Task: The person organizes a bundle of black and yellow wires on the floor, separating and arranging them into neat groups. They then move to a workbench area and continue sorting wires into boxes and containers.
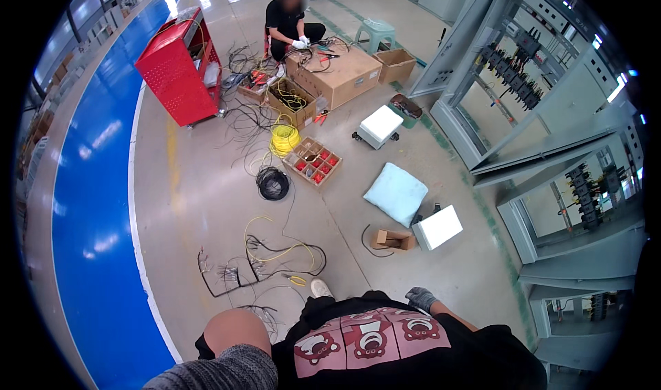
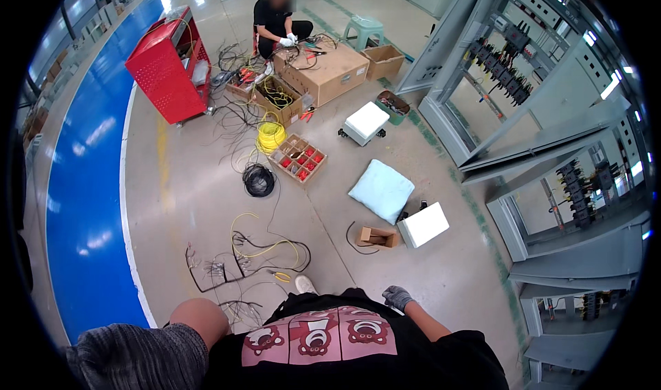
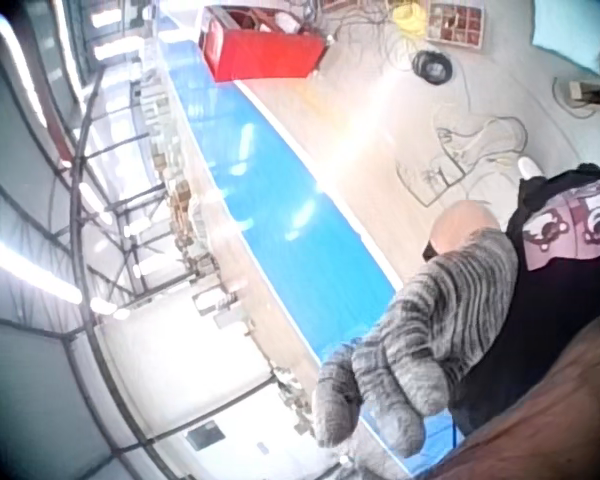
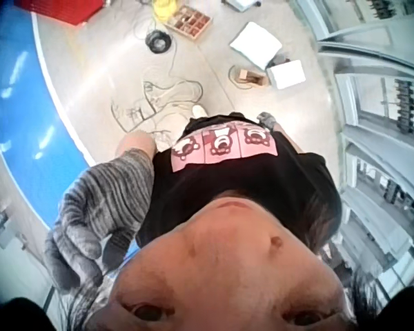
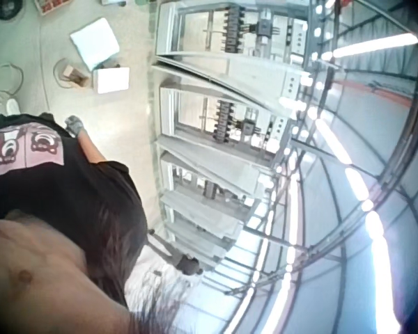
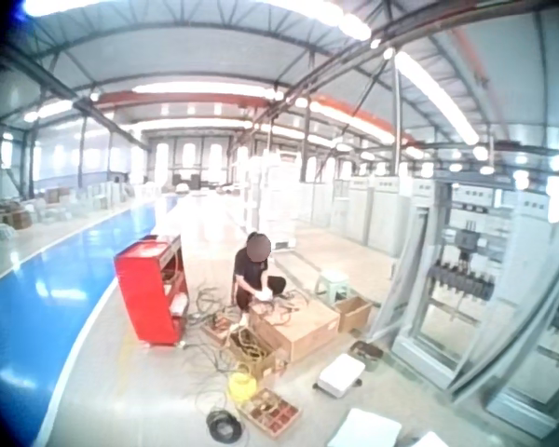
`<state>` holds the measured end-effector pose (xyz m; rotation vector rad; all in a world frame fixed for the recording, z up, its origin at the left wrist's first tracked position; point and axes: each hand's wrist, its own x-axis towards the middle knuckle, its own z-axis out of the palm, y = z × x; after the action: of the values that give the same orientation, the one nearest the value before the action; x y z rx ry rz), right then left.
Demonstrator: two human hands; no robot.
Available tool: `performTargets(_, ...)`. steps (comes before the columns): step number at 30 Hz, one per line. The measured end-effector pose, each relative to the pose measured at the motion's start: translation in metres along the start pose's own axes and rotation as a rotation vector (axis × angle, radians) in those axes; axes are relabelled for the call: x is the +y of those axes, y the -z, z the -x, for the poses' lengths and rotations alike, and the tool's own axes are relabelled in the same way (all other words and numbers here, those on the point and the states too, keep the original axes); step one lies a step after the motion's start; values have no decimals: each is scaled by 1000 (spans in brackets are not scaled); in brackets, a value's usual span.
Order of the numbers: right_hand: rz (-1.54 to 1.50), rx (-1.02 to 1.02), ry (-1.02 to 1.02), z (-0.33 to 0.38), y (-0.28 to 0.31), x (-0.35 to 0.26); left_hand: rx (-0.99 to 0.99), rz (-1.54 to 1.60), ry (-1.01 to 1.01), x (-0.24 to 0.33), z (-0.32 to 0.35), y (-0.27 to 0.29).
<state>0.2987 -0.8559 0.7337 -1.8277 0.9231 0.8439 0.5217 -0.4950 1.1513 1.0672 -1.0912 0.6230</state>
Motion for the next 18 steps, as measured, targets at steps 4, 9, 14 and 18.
performTargets(4, -113, 53, 29, -10, -14, -11, 30, 134, -47, -20, -19, 19)
performTargets(9, 54, 155, 106, -24, -20, -23, 69, 282, -95, -46, -35, 41)
performTargets(14, 11, 71, 150, -53, -1, -72, 106, 362, -180, -68, -62, 60)
performTargets(18, 370, 54, 385, -125, 21, -84, 132, 407, -284, -84, -88, 61)
